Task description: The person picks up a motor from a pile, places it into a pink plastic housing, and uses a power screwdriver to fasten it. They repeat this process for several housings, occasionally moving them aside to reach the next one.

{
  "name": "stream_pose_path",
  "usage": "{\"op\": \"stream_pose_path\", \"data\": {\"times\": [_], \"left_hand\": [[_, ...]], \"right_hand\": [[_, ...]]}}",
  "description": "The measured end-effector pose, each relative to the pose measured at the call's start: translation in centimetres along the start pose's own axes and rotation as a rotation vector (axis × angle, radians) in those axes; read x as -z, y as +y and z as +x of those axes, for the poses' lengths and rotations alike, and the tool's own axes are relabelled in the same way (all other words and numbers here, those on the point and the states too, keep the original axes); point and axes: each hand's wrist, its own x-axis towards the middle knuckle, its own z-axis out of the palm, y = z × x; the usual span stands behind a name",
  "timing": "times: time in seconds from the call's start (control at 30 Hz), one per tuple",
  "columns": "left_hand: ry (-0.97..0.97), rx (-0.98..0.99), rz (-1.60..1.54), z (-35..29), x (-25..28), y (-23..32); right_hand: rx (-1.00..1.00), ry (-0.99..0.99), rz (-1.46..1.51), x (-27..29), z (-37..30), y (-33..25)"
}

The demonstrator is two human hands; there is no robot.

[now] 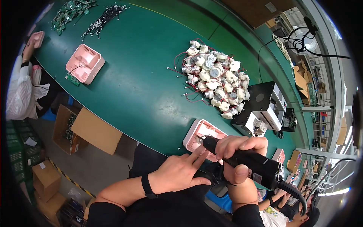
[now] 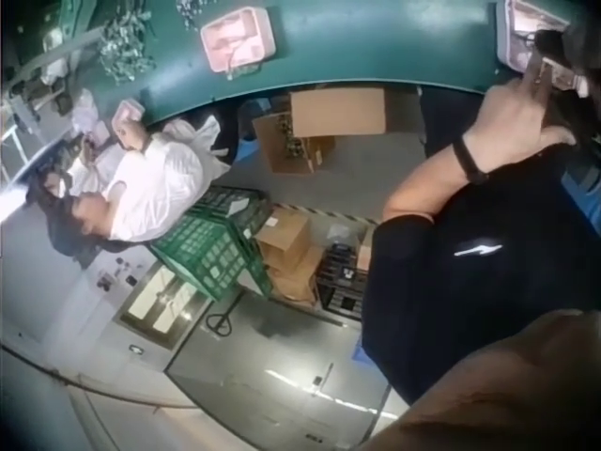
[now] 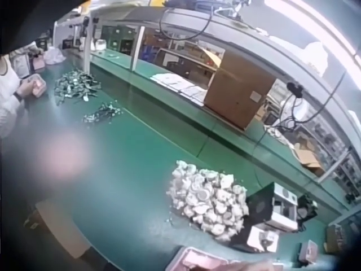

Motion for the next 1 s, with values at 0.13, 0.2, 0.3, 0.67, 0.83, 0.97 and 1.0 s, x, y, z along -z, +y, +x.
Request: {"op": "stream_pose_path", "data": {"times": [0.13, 0.2, 0.3, 0.67, 0.83, 0.97, 1.0], "left_hand": [[-0.062, 0.014, 0.091, -0.3, -1.0, -0.1], [-0.100, -0.002, 0.200, -0.5, -1.7, -0.4], [-0.122, 0.012, 0.262, -0.5, -2.0, -0.2], [-0.024, -0.040, 0.240, -0.8, -1.0, 0.3], [-0.003, -0.066, -0.021, -1.5, 4.3, 2.5], [-0.110, -0.039, -0.383, -1.9, 3.8, 4.1], [-0.129, 0.014, -0.521, -2.7, 3.5, 4.1]], "right_hand": [[-0.009, -0.008, -0.017, -0.3, -0.1, -0.2], [-0.013, -0.035, -0.023, -0.4, -0.2, -0.1], [-0.049, -0.029, -0.041, -0.8, -0.3, 0.0], [0.163, 0.061, 0.149, 0.2, 0.8, -3.0], [0.145, 0.319, 0.341, 1.8, -2.6, -7.6], [-0.064, 0.296, 0.129, -0.2, -6.0, -5.8], [-0.087, 0.276, 0.075, -1.2, -6.2, -5.2]]}}
